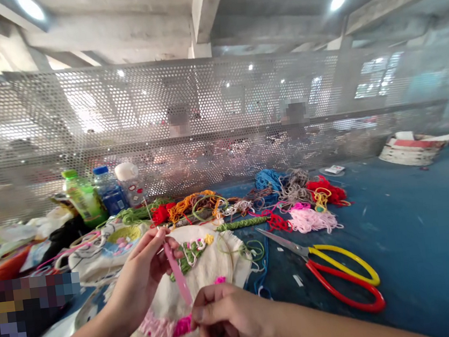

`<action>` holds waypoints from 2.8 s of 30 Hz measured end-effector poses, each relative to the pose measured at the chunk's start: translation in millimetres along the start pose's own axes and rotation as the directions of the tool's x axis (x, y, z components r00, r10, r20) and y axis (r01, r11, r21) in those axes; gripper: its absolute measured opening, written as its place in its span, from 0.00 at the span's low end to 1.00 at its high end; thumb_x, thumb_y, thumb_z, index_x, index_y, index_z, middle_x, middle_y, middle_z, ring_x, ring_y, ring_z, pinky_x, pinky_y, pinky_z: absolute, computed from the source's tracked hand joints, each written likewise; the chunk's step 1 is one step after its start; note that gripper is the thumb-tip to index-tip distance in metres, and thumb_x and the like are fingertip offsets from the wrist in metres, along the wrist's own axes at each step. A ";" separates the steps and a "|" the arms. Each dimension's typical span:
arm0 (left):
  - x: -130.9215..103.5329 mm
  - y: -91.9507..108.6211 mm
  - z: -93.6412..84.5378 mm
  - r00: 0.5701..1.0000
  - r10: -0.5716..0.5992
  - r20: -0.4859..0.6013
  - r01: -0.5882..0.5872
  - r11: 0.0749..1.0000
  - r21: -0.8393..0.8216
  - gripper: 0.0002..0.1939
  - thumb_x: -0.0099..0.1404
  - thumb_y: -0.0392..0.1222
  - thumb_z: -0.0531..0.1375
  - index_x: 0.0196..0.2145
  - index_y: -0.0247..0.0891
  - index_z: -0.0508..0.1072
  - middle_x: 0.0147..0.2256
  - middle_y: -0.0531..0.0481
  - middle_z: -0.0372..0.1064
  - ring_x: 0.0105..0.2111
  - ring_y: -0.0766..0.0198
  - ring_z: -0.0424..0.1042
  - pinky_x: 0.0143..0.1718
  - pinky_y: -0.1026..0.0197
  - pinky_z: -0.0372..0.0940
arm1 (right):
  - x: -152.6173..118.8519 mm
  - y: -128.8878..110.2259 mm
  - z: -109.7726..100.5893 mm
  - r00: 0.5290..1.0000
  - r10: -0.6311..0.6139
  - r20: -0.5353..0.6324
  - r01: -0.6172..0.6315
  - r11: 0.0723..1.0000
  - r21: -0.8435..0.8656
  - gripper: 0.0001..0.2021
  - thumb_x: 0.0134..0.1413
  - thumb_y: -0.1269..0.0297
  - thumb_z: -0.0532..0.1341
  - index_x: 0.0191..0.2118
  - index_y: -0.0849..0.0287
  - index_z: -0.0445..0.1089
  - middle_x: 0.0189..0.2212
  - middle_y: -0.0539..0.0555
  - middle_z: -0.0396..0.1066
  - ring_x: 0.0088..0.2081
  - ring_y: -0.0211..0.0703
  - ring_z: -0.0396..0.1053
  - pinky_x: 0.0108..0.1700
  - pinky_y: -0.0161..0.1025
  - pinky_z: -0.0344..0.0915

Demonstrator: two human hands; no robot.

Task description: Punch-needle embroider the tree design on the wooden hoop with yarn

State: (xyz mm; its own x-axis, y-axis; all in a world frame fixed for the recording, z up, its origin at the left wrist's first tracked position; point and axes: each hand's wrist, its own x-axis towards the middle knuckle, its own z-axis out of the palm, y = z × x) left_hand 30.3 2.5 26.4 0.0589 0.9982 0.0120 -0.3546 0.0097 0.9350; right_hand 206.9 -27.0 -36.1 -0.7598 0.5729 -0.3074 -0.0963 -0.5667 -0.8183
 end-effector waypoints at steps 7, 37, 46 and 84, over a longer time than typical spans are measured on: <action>-1.6 14.9 1.4 0.997 0.075 0.036 -0.074 0.997 -0.039 0.10 0.61 0.45 0.64 0.31 0.37 0.68 0.27 0.53 0.72 0.26 0.68 0.72 0.24 0.70 0.63 | -0.7 2.3 3.0 0.989 -0.122 0.086 0.120 0.993 0.020 0.13 0.39 0.62 0.70 0.26 0.64 0.67 0.15 0.46 0.66 0.14 0.29 0.60 0.20 0.29 0.56; 58.7 94.9 -73.9 0.810 0.486 -0.330 -0.515 0.857 -0.001 0.12 0.71 0.33 0.50 0.33 0.39 0.71 0.22 0.56 0.68 0.27 0.69 0.70 0.38 0.66 0.66 | -17.2 -33.1 -34.7 0.960 -0.221 0.170 0.192 0.966 0.171 0.02 0.46 0.68 0.57 0.26 0.60 0.65 0.08 0.41 0.53 0.10 0.29 0.43 0.14 0.27 0.47; 28.7 28.6 -33.6 0.977 0.195 0.085 -0.212 0.928 0.306 0.04 0.57 0.38 0.66 0.28 0.37 0.74 0.16 0.58 0.60 0.16 0.71 0.53 0.17 0.68 0.49 | -16.4 -50.3 -34.7 0.897 -0.439 -0.044 0.440 0.898 0.015 0.09 0.50 0.63 0.64 0.32 0.62 0.66 0.20 0.49 0.69 0.18 0.34 0.65 0.23 0.32 0.63; -39.1 -11.1 14.0 0.837 -0.303 0.455 -0.249 0.530 0.811 0.17 0.71 0.53 0.47 0.39 0.38 0.68 0.34 0.51 0.70 0.34 0.64 0.65 0.36 0.64 0.59 | -25.8 -29.9 -13.2 0.881 -0.450 -0.149 0.377 0.856 -0.354 0.08 0.51 0.62 0.57 0.37 0.59 0.66 0.15 0.43 0.61 0.16 0.33 0.56 0.20 0.31 0.57</action>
State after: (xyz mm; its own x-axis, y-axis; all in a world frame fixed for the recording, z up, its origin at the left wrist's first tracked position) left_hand 45.0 -37.4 20.5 0.5814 0.8059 -0.1117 0.5540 -0.2916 0.7798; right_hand 237.9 -17.0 -10.1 -0.5300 0.8476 0.0247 -0.1412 -0.0596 -0.9882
